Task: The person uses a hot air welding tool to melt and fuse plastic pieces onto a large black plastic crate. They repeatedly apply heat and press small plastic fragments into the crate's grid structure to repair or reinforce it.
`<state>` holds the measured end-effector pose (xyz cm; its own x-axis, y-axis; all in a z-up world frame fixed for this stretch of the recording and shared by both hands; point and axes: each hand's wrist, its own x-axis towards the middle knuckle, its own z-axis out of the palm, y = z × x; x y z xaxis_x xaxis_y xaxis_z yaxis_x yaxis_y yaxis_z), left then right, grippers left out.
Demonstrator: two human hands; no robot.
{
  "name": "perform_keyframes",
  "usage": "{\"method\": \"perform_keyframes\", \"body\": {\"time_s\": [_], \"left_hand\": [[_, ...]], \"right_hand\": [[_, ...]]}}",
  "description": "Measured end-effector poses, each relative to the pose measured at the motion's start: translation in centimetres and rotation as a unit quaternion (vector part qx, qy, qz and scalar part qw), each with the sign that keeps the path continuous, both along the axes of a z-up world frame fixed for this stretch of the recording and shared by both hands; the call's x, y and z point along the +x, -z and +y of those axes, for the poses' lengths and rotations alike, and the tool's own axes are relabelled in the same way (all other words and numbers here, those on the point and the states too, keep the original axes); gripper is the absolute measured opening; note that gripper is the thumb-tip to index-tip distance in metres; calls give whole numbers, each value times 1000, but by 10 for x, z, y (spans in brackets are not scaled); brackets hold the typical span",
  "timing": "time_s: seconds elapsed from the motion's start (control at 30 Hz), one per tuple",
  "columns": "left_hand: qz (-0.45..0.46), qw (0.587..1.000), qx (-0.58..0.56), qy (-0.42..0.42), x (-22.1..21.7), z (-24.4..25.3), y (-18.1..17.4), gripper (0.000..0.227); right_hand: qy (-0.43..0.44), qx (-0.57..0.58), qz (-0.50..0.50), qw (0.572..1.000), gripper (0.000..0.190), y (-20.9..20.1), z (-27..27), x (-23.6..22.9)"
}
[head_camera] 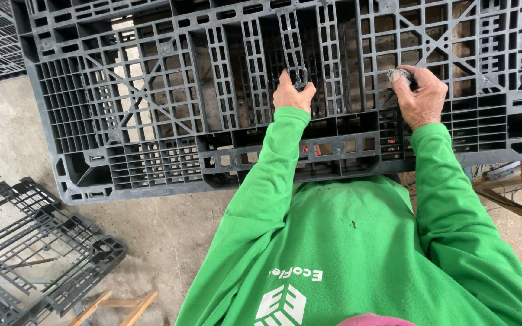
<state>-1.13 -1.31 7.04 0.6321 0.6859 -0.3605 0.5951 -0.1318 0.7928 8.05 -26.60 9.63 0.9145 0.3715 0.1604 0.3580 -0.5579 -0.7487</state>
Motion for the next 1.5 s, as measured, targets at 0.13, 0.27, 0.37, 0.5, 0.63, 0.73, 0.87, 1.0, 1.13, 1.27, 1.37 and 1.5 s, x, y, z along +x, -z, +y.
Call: {"method": "perform_keyframes", "body": {"time_s": [0.13, 0.27, 0.37, 0.5, 0.63, 0.73, 0.87, 1.0, 1.13, 1.27, 1.37, 1.5], "left_hand": [[7, 1000, -6, 8, -1, 1, 4, 81], [-31, 998, 52, 11, 0, -4, 11, 82], [-37, 994, 98, 24, -3, -3, 13, 78], [-29, 991, 128, 30, -1, -7, 15, 74], [-12, 987, 160, 26, -1, -12, 20, 75], [-9, 984, 175, 24, -3, -14, 25, 76], [-93, 966, 239, 43, -3, -20, 13, 72], [-118, 918, 376, 44, 7, -61, -21, 64], [-170, 913, 362, 76, 65, -159, -58, 52], [-214, 952, 190, 107, 134, -251, -79, 51], [-232, 946, 221, 55, 177, -258, -81, 62], [-266, 943, 12, -199, 201, -197, -68, 73]], "right_hand": [[4, -6, 5, 1000, 21, -1, 2, 0], [-1, 17, -3, 1000, 22, -2, -2, 0], [4, 8, -12, 1000, 22, 0, 1, 3], [-19, 3, -75, 997, 21, -2, -3, 6], [-10, 8, -17, 1000, 24, 0, -10, 9], [-33, 7, -7, 999, 24, -2, -14, 11], [-64, 131, 61, 987, 23, -11, -25, 16], [14, 292, 394, 871, 28, -21, -71, 47], [42, 324, 297, 897, 26, -30, -152, 111], [103, 242, 252, 931, 25, -43, -218, 170], [60, 145, 225, 962, 24, -52, -246, 202], [6, 139, 271, 953, 26, -52, -249, 219]]}}
